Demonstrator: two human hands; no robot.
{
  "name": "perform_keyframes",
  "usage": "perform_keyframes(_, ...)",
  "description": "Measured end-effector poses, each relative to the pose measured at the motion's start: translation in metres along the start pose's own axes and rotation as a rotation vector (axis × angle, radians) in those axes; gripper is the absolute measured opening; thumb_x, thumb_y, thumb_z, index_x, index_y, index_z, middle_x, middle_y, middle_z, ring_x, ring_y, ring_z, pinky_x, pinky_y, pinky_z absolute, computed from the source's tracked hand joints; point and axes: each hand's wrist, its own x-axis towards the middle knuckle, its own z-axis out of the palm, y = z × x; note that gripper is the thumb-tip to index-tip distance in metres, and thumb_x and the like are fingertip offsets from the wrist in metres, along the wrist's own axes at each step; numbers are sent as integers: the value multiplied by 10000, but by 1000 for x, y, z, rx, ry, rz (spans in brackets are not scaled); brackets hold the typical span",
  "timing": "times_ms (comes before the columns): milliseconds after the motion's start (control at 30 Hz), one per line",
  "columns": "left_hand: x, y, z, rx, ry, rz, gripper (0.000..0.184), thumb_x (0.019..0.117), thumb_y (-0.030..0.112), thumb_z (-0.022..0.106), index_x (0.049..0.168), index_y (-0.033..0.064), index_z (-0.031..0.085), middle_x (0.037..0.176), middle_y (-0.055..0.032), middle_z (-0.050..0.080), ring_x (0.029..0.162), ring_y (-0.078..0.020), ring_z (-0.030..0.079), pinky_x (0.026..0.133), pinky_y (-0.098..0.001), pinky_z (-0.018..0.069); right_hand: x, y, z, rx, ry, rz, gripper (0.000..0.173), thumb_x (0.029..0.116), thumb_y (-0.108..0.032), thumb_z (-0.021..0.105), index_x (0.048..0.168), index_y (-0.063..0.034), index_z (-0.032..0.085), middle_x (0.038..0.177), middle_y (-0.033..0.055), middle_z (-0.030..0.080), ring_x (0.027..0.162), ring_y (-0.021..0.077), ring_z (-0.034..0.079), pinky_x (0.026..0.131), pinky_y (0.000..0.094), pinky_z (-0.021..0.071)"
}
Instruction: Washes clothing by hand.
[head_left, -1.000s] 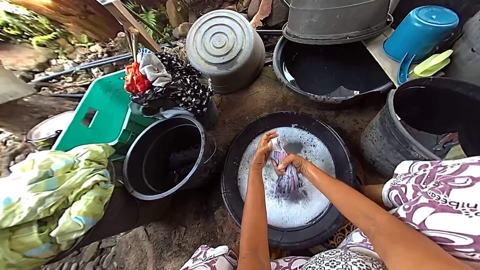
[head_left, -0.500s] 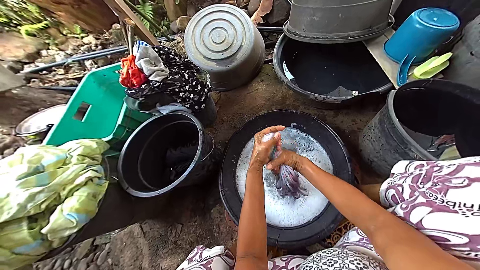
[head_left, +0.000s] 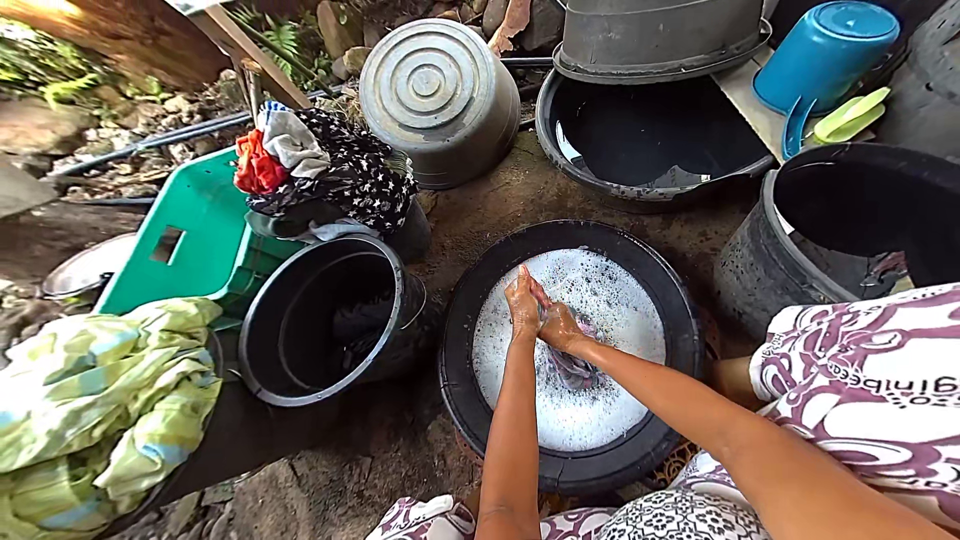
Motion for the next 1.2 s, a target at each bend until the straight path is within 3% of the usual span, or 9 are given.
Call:
perform_keyframes(267,-6,-9,13,-11,110,111,533,1093,126,240,579,168,372,419,45,454,331,-58,445,374,-220,426,-1,10,-4,-188,97,-141,509,967,-290,611,1301,94,611,1173,284,691,1151,414,656,1009,561,476)
perform_keyframes(467,-19,26,36,-105,183,292,510,1080,140,301,585,168,417,456,48,483,381,-74,500,431,-227,483,12,30,7,181,463,-506,425,762,-150,763,1039,155,659,922,256,719,870,314,721,820,461,564)
perform_keyframes(667,-34,64,42,-204,200,386,528,1116,215,275,627,183,471,505,69,519,443,-68,549,495,-234,526,8,25,2,343,340,-414,510,706,-145,811,1104,145,677,1025,216,727,976,168,686,925,324,522)
perform_keyframes(767,-21,68,12,-203,-176,551,137,1022,364,547,988,246,606,775,100,690,724,-65,681,735,-285,596,16,1,-24,479,138,-447,440,674,-31,836,1056,120,678,964,127,722,901,43,658,879,220,533)
perform_keyframes(867,-4,71,-24,19,-510,471,981,671,628,855,1461,229,432,1264,45,676,1138,-135,659,979,-350,558,15,-28,-48,486,-136,-428,348,656,15,833,969,30,683,843,9,717,783,-8,658,785,200,562)
perform_keyframes(933,-5,63,-29,125,-522,360,706,651,430,888,1233,111,646,1167,-19,730,1081,-139,686,940,-330,567,13,-38,-55,493,-307,-477,426,648,-2,822,1036,31,649,889,-12,707,832,-9,655,819,204,555)
perform_keyframes(1000,-7,59,-25,72,-549,402,326,754,398,852,920,158,705,990,-14,761,984,-153,724,902,-333,588,16,-33,-61,554,-515,-484,514,649,-61,827,1108,-13,602,955,-52,715,900,-12,667,872,212,560)
perform_keyframes(1100,-14,57,-17,-114,-556,429,278,781,376,860,905,199,685,891,-29,771,878,-200,761,893,-389,617,20,-22,-63,520,-621,-476,679,621,-68,860,1226,4,560,1064,-24,714,984,3,667,925,224,551)
perform_keyframes(1200,-12,59,-14,-205,-484,397,256,794,304,866,917,197,669,677,23,693,616,-118,690,694,-321,623,15,-29,-53,348,-419,-481,859,621,-57,860,1379,76,479,1233,105,641,1112,47,602,1012,227,481)
